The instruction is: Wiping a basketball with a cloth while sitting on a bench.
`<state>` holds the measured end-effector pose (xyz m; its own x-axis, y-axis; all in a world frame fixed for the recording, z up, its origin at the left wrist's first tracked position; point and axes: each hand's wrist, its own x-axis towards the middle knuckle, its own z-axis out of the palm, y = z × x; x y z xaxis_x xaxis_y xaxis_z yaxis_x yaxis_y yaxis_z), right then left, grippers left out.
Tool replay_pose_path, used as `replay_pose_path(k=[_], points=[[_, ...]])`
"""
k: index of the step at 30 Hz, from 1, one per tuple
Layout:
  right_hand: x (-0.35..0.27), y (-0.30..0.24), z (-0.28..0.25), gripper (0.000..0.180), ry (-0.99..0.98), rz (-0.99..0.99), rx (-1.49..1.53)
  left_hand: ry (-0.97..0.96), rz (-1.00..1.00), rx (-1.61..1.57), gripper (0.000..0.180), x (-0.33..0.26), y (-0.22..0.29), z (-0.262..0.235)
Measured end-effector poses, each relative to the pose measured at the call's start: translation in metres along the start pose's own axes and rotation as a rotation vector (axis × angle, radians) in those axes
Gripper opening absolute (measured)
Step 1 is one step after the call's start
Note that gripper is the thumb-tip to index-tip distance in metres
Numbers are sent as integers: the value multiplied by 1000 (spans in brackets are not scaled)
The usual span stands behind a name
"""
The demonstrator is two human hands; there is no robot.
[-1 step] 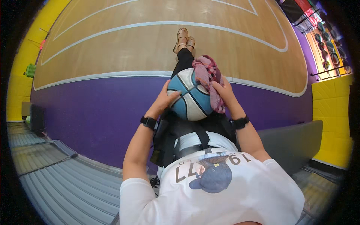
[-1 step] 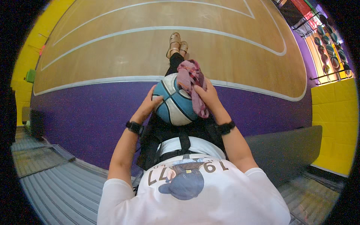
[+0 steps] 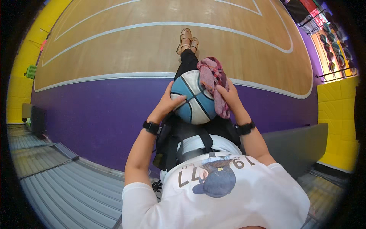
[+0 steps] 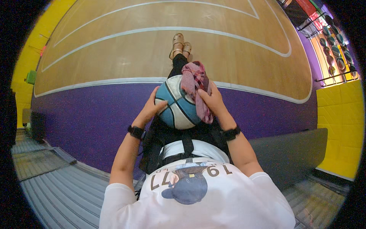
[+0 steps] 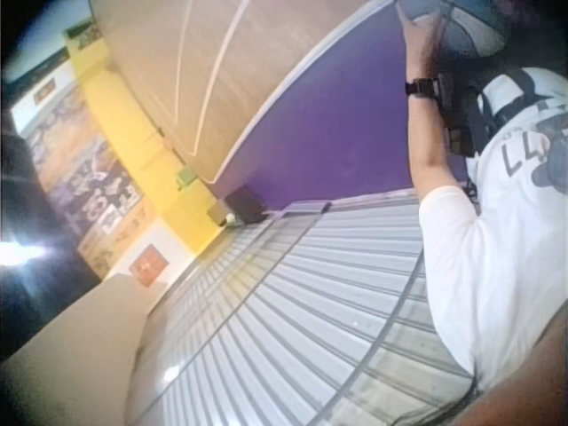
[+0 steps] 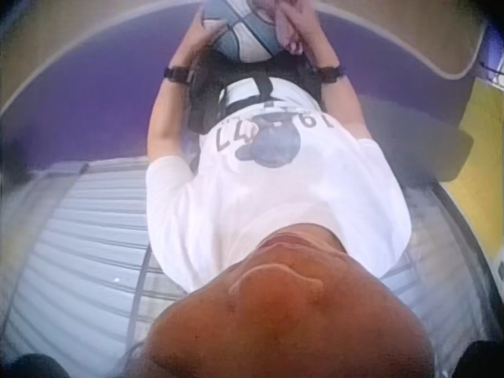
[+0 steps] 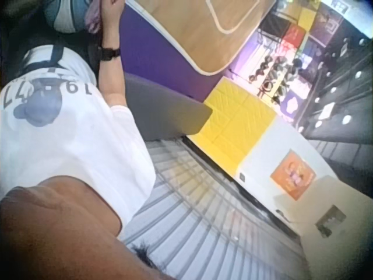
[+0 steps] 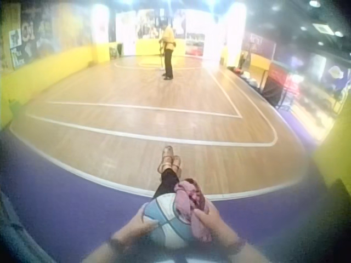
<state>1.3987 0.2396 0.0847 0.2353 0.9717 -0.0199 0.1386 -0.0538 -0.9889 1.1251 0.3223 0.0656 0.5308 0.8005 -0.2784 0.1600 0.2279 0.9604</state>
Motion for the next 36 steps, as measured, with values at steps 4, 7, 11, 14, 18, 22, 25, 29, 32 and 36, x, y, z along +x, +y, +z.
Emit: replay_pose_path(k=[4,7,11,14,18,22,25,29,32,36], points=[[-39,-67,12,57,-32,-374,-528,-4,334,754,114,-36,68,27],[-22,-59,20,54,-18,-326,-596,-24,364,1056,118,-44,75,41],[22,-3,-5,54,-69,129,-59,6,321,972,119,-34,63,35],[-2,-15,6,55,44,-138,-356,0,325,955,118,-36,62,38],[-10,-38,11,61,62,-45,-453,24,398,1000,119,-51,61,44],[14,9,-7,62,-39,94,-132,9,341,1009,119,-42,68,45],[-8,-51,16,66,-26,-280,-576,19,347,995,119,-44,61,42],[13,-7,-6,60,-49,65,-205,4,318,1039,118,-45,73,48],[21,0,-12,52,-118,196,191,-109,448,593,114,-8,48,0],[15,14,-10,53,-104,187,254,90,94,277,110,15,32,-22]])
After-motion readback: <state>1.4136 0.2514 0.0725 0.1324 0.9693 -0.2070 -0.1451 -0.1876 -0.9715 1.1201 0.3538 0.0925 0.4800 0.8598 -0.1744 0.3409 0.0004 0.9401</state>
